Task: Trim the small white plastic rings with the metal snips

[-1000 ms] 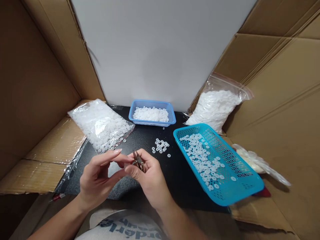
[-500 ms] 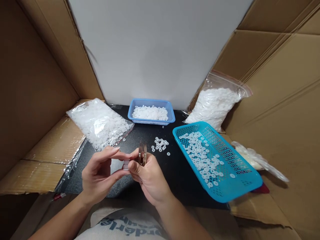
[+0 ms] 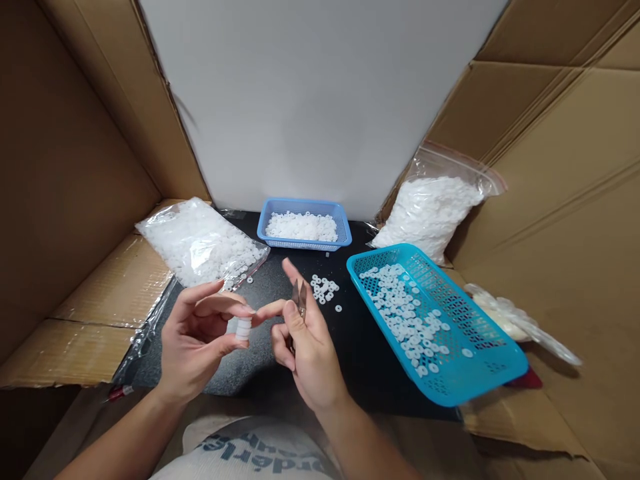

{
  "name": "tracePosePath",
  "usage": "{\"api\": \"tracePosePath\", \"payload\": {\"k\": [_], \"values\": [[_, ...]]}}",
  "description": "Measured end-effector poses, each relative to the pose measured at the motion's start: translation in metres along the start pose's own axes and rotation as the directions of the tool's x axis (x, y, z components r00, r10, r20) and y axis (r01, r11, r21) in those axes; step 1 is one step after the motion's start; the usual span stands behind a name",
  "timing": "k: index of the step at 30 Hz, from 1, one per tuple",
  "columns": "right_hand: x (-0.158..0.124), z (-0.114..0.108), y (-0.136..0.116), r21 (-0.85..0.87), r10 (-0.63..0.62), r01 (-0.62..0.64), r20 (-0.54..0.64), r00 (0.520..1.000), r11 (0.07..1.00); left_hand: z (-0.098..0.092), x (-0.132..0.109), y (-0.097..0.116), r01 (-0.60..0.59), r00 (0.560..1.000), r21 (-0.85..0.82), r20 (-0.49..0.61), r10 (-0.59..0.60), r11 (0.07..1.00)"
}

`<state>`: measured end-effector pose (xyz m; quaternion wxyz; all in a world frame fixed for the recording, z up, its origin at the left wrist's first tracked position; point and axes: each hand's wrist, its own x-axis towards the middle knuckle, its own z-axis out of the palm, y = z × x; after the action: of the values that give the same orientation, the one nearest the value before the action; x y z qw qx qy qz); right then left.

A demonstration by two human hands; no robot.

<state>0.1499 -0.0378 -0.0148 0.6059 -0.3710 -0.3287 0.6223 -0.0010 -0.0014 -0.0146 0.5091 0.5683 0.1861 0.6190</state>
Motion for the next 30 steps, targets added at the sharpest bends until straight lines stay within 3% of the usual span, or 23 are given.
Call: {"api": "tracePosePath", "payload": {"k": [7,11,15,19,21,23,27,30], "values": [[0.000,-0.013,0.001,-0.371,-0.251,0.225,-0.021,0.968,0.901,-0.002,-0.002,0.001,0.064,0.998,-0.071,0.012,-0.063,0.995],[0.000,-0.022,-0.001,-0.508,-0.164,0.161,0.040,0.986,0.846,-0.002,-0.002,-0.001,0.076,0.997,-0.086,0.015,-0.075,0.993],[-0.007,-0.026,-0.004,-0.526,-0.218,0.228,0.082,0.973,0.819,0.000,-0.001,0.003,0.091,0.996,-0.044,-0.018,-0.092,0.995],[-0.012,-0.023,-0.010,-0.551,-0.187,0.219,0.114,0.976,0.805,0.002,-0.001,0.006,0.114,0.992,0.020,-0.049,-0.113,0.993],[-0.011,-0.019,-0.013,-0.531,-0.203,0.226,0.102,0.974,0.817,0.002,-0.002,0.004,0.031,0.999,0.122,-0.043,-0.026,0.992],[-0.009,-0.013,-0.012,-0.500,-0.209,0.224,0.088,0.974,0.836,0.002,-0.004,0.000,-0.139,0.990,0.276,0.002,0.144,0.951],[-0.002,0.000,-0.002,-0.473,-0.238,0.224,0.032,0.971,0.852,0.000,-0.007,-0.009,-0.479,0.873,0.531,0.200,0.446,0.699],[0.002,0.005,0.001,-0.459,-0.321,0.286,0.002,0.947,0.841,-0.002,-0.008,-0.011,-0.556,0.822,0.591,0.284,0.494,0.585]]}}
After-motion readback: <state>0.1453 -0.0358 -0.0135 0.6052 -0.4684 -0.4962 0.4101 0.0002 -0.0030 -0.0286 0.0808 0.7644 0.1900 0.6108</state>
